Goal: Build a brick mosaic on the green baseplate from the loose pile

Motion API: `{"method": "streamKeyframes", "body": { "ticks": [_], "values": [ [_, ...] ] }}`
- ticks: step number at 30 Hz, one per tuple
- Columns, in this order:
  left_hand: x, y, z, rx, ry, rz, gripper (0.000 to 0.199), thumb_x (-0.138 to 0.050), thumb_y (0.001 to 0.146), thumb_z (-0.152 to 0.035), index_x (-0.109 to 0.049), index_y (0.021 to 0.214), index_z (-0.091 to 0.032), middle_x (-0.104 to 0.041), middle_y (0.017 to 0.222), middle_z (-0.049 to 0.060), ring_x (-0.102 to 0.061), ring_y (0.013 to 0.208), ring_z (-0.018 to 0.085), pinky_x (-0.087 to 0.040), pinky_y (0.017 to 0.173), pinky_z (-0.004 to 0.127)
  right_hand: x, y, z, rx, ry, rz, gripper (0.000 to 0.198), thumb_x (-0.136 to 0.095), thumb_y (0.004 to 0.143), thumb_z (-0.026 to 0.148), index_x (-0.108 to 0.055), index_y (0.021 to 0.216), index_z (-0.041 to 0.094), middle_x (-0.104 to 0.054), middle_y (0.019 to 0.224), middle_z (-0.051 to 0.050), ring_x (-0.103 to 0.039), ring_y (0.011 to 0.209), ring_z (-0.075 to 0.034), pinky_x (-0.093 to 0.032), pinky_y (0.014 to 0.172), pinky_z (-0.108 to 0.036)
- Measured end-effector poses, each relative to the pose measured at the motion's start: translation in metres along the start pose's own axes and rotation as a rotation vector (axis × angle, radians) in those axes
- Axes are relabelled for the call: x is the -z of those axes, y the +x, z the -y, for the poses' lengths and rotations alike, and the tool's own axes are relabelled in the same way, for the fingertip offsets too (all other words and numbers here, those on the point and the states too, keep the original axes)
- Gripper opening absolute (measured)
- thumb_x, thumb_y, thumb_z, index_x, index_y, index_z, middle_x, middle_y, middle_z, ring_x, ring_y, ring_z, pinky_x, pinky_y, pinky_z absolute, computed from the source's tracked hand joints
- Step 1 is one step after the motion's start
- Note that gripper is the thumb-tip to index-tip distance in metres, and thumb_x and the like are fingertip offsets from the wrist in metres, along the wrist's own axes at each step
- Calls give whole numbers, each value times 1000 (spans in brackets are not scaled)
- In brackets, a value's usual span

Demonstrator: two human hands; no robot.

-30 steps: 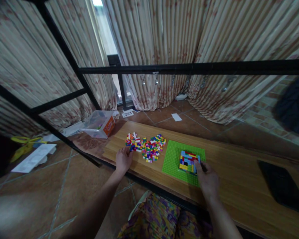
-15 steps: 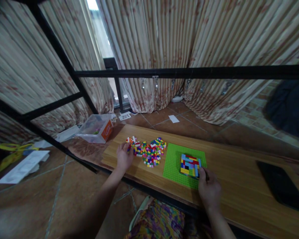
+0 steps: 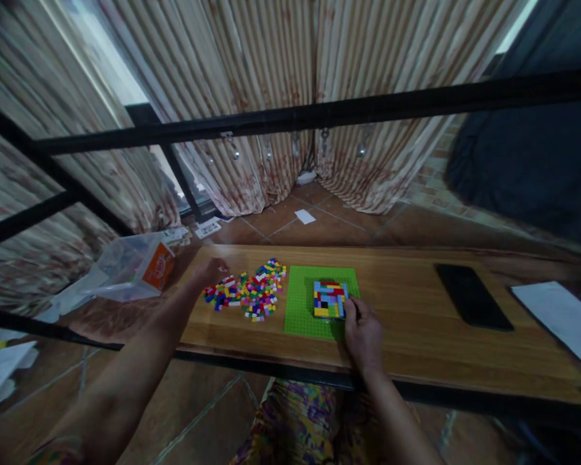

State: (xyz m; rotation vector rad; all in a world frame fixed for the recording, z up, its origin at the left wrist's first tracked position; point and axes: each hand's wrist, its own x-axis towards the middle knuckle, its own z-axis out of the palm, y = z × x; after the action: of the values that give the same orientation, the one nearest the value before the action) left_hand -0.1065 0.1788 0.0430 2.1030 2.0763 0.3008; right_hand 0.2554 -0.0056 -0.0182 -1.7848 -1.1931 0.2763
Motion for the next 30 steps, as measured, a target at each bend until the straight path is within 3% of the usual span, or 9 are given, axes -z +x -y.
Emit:
{"method": "streamKeyframes", "body": {
  "ticks": [3, 7, 14, 20, 22, 25, 27, 30],
  "values": [
    [-1, 0, -1, -17, 50, 73, 17, -64, 72, -25, -71, 85, -17, -70, 89, 9, -63, 89, 23, -49, 80, 32, -1, 1, -1, -3, 36, -5, 54, -38, 89, 59, -68, 99, 15, -69, 98, -15, -63, 90, -25, -47, 83, -36],
    [-2, -3, -3, -15, 94, 60, 28, -59, 76, -28, -68, 100, -17, -68, 98, 10, -62, 93, 23, -48, 83, 31, -2, 2, -3, 9, 57, -9, 52, -38, 90, 57, -68, 98, 15, -69, 97, -15, -63, 90, -25, -48, 83, -37],
    [-3, -12, -11, -38, 88, -26, 34, -55, 78, -24, -64, 109, -12, -61, 110, 14, -62, 95, 24, -48, 90, 35, -2, 2, -1, 29, 65, -12, 48, -38, 92, 52, -68, 99, 15, -69, 97, -14, -63, 91, -25, -48, 85, -37],
    [13, -24, -26, -84, -59, -179, 35, -51, 75, -12, -67, 106, -15, -62, 109, 10, -63, 92, 21, -49, 90, 34, -2, 2, 0, 29, 84, -25, 45, -39, 92, 48, -68, 99, 14, -69, 98, -14, -64, 88, -23, -48, 83, -35],
    [15, -35, -44, -113, -134, -213, 36, -50, 76, -12, -66, 108, -16, -63, 108, 7, -63, 88, 18, -51, 86, 31, -2, 3, 0, 24, 91, -24, 45, -39, 92, 48, -68, 100, 14, -69, 98, -14, -64, 89, -23, -48, 83, -35],
    [4, -64, -87, -217, -450, -218, 30, -55, 78, -17, -66, 106, -18, -66, 103, 5, -64, 83, 15, -53, 78, 27, -2, 3, 1, 31, 97, -29, 44, -39, 93, 47, -68, 100, 14, -69, 98, -14, -64, 90, -23, -48, 84, -35],
    [-12, -89, -124, -277, -633, -88, 30, -55, 80, -16, -65, 108, -18, -68, 102, 4, -65, 81, 14, -53, 77, 26, -2, 3, 1, 38, 94, -34, 44, -40, 93, 46, -68, 101, 14, -69, 97, -14, -64, 90, -23, -48, 83, -35],
    [-37, -120, -176, -288, -729, 61, 38, -61, 78, -14, -62, 115, -18, -70, 89, 2, -65, 74, 13, -53, 72, 24, -2, 3, 1, 49, 87, -40, 43, -40, 92, 46, -68, 100, 15, -69, 95, -13, -64, 88, -23, -49, 82, -35]
  ]
}}
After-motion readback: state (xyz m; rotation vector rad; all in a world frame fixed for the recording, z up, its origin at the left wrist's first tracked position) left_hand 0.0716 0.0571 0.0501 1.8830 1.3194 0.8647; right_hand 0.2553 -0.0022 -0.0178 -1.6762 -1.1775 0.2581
